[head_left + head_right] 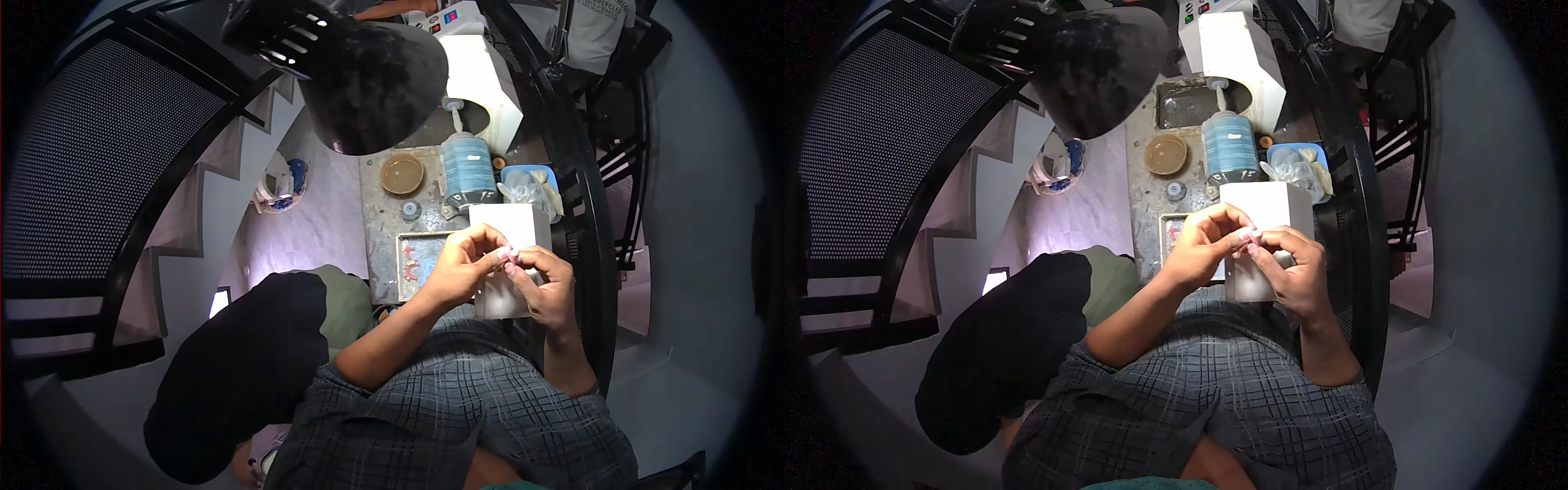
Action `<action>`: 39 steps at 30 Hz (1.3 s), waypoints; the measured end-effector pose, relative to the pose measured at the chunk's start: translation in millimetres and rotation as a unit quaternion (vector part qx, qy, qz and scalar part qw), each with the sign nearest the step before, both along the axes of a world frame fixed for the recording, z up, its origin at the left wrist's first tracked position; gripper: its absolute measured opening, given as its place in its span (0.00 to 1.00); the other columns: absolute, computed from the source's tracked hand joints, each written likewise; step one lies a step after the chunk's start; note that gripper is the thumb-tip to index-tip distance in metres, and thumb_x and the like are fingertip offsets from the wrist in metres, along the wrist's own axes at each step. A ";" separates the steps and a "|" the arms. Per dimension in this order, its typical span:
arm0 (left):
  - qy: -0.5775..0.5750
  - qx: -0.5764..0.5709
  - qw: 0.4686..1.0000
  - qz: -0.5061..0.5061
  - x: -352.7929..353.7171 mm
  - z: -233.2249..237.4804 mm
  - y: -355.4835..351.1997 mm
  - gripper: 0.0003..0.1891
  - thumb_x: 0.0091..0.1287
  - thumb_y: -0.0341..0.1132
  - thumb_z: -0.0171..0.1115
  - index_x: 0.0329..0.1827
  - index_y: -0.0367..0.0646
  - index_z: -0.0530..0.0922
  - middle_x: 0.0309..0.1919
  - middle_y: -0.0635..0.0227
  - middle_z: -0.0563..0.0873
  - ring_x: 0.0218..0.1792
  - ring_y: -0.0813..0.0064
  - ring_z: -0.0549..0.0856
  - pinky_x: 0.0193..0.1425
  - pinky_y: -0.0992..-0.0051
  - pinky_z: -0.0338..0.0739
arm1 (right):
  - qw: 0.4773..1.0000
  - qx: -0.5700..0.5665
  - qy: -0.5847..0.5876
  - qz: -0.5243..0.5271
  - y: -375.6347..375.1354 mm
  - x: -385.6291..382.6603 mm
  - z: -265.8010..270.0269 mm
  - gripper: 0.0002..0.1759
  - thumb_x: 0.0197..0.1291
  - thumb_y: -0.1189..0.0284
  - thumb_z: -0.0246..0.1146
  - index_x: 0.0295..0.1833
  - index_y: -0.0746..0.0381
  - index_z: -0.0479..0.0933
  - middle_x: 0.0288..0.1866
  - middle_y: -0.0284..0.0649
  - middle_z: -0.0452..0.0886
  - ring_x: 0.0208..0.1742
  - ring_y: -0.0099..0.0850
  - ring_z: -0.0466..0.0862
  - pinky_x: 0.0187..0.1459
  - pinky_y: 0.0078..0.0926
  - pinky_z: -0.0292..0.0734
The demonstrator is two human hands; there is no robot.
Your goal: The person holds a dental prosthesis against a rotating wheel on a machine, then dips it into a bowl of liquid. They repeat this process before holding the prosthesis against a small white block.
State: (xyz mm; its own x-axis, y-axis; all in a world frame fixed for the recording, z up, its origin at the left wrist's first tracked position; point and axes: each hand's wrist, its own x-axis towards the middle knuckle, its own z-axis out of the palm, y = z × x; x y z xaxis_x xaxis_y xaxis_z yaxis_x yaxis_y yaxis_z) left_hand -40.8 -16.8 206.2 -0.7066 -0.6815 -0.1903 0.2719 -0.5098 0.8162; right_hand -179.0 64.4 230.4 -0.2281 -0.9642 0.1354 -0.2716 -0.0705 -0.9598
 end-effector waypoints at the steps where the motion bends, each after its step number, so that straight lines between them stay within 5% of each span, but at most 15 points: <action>1: 0.004 0.003 1.000 -0.005 2.3 -1.2 -1.8 0.05 0.61 0.27 0.60 0.37 0.36 0.74 0.31 0.68 0.80 0.30 0.85 0.75 0.33 0.84 0.70 | 1.000 0.009 -0.003 -0.003 -0.4 2.5 1.0 0.05 0.50 0.80 0.62 0.34 0.69 0.77 0.31 0.41 0.81 0.33 0.25 0.80 0.36 0.19 0.73; 23: 0.037 0.014 0.980 -0.197 31.8 -16.3 -53.7 0.06 0.61 0.30 0.61 0.35 0.38 0.74 0.28 0.72 0.79 0.28 0.85 0.74 0.32 0.84 0.69 | 0.985 0.073 -0.021 -0.153 -11.4 69.0 8.1 0.03 0.54 0.81 0.59 0.35 0.70 0.75 0.32 0.39 0.78 0.32 0.20 0.77 0.34 0.15 0.71; 39: 0.032 -0.035 0.985 -0.163 120.5 -7.7 -124.5 0.05 0.60 0.31 0.60 0.33 0.39 0.75 0.24 0.72 0.79 0.24 0.86 0.76 0.29 0.83 0.72 | 0.983 0.138 0.000 -0.123 -87.5 153.5 25.5 0.04 0.54 0.79 0.61 0.35 0.68 0.78 0.30 0.37 0.82 0.32 0.20 0.79 0.36 0.17 0.73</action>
